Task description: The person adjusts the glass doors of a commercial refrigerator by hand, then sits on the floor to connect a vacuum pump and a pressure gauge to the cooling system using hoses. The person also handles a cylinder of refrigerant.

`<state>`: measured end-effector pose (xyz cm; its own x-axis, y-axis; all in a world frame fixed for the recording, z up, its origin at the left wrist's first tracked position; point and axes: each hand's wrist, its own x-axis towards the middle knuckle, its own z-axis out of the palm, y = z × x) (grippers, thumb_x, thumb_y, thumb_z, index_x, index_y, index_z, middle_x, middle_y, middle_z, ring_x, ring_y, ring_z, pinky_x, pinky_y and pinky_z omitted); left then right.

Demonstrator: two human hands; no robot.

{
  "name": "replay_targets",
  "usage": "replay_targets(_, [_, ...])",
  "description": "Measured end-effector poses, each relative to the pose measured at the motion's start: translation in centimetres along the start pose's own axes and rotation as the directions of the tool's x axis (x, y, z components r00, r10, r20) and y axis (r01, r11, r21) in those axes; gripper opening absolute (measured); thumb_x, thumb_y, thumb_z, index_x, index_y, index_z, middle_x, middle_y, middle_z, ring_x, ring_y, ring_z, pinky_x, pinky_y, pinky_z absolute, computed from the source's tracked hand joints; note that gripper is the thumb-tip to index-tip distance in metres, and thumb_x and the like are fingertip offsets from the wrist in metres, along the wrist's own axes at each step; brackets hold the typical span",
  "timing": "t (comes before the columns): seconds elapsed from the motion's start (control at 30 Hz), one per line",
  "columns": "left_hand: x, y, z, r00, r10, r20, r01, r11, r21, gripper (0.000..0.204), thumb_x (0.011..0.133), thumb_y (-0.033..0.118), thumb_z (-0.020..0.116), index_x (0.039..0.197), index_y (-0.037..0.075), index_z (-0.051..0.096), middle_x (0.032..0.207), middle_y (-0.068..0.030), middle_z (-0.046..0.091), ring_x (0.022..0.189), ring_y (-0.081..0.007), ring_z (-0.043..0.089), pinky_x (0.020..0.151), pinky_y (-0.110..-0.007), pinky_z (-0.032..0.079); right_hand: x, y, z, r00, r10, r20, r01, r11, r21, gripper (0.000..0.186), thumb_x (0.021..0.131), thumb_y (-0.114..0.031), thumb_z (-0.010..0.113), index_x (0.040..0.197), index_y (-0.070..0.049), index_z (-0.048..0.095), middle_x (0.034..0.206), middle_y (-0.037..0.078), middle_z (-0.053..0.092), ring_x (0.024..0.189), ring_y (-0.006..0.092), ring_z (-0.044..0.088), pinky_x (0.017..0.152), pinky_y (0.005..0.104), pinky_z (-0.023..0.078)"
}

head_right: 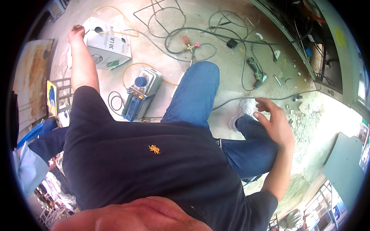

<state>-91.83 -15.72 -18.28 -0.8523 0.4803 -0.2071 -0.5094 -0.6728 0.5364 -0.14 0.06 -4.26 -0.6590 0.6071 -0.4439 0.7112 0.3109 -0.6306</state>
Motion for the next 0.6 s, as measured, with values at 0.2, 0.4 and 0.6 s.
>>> replay_targets(0.2, [-3.1, -4.2, 0.7, 0.856, 0.510, -0.087, -0.031, 0.218, 0.976, 0.064, 0.085, 0.017, 0.068, 0.142, 0.001, 0.044, 0.111, -0.0258, 0.065, 0.098, -0.0322, 0.068, 0.079, -0.038, 0.056, 0.0, -1.8, 0.5, 0.997, 0.066, -0.031, -0.067, 0.997, -0.037, 0.044, 0.087, -0.012, 0.070, 0.128, -0.002, 0.058, 0.108, 0.018, 0.069, 0.102, 0.0289, 0.066, 0.092, 0.0387, 0.050])
replay_targets(0.4, [-2.2, 0.9, -3.4, 0.922, 0.360, 0.141, 0.050, -0.474, 0.879, 0.077, 0.089, 0.028, 0.068, 0.152, 0.001, 0.032, 0.142, -0.0251, 0.051, 0.133, -0.0358, 0.049, 0.109, -0.038, 0.038, 0.4, -1.7, 1.5, 0.999, -0.003, -0.034, 0.003, 1.000, -0.018, 0.044, 0.087, -0.010, 0.070, 0.128, -0.002, 0.058, 0.107, 0.016, 0.069, 0.101, 0.0273, 0.067, 0.092, 0.0384, 0.049])
replay_targets(0.6, [-3.2, -0.2, -2.7, 0.927, 0.372, 0.045, 0.245, -0.692, 0.679, 0.081, 0.091, 0.063, 0.048, 0.150, 0.008, 0.037, 0.143, -0.0174, 0.054, 0.133, -0.0325, 0.051, 0.106, -0.046, 0.040, -0.2, 0.0, 2.6, 0.999, 0.047, 0.025, -0.047, 0.998, 0.036, 0.042, 0.087, -0.011, 0.070, 0.126, -0.003, 0.059, 0.103, 0.015, 0.069, 0.097, 0.0261, 0.067, 0.090, 0.0372, 0.050])
